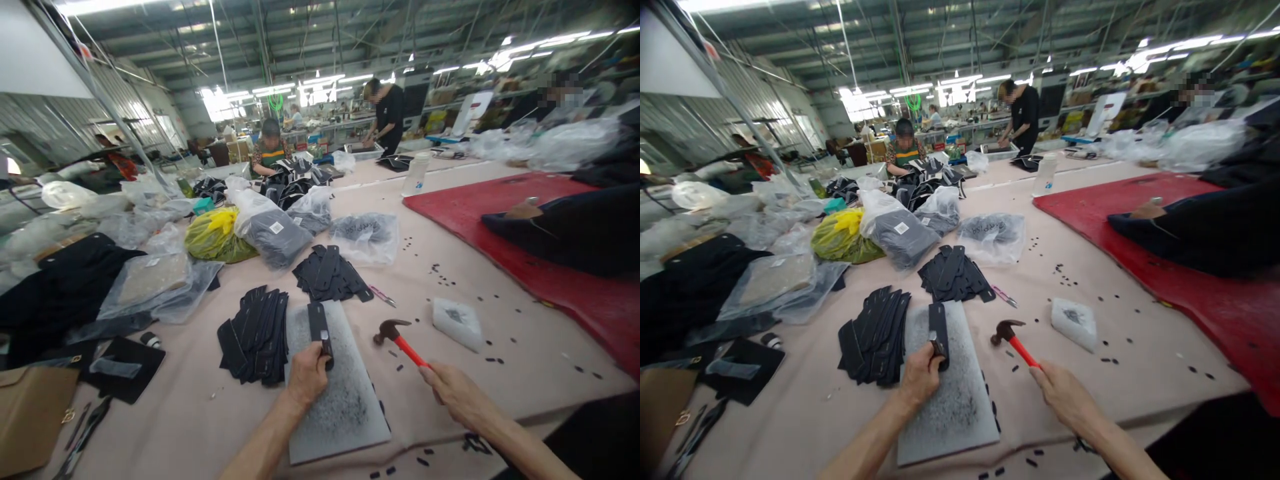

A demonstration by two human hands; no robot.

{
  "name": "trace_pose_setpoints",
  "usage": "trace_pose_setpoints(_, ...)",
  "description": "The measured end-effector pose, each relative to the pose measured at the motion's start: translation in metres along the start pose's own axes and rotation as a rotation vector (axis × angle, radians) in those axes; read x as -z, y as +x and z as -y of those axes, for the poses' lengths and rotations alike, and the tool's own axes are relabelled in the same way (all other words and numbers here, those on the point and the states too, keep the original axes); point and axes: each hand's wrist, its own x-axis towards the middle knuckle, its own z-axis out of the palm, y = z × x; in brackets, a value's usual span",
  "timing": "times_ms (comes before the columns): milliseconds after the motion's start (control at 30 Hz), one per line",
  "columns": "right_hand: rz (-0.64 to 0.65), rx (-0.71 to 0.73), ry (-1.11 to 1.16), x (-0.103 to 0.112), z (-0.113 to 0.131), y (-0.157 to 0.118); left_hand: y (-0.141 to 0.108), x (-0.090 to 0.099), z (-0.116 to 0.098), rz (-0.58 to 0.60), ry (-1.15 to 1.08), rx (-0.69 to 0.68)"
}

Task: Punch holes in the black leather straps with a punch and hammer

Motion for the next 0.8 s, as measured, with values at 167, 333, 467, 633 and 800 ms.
trace_pose_setpoints(167,-0.233,0.264,-0.21,-0.034,0.025,0.008,0.001,0.002,-0.001,0.007,0.015,0.016)
trace_pose_setpoints(333,-0.023,0.574,0.043,-0.067,0.111,0.034,0.003,0.004,-0.006,0.047,-0.021,0.031)
trace_pose_setpoints(467,0.038,0.549,0.078,-0.094,0.126,0.05,0.005,0.007,-0.009,-0.008,-0.179,0.147)
trace_pose_setpoints(633,0.058,0.526,0.085,-0.103,0.117,0.052,0.011,0.018,-0.003,-0.231,-0.303,0.371)
trace_pose_setpoints(800,0.052,0.524,0.104,-0.106,0.118,0.05,0.007,0.017,0.009,-0.144,-0.306,0.295)
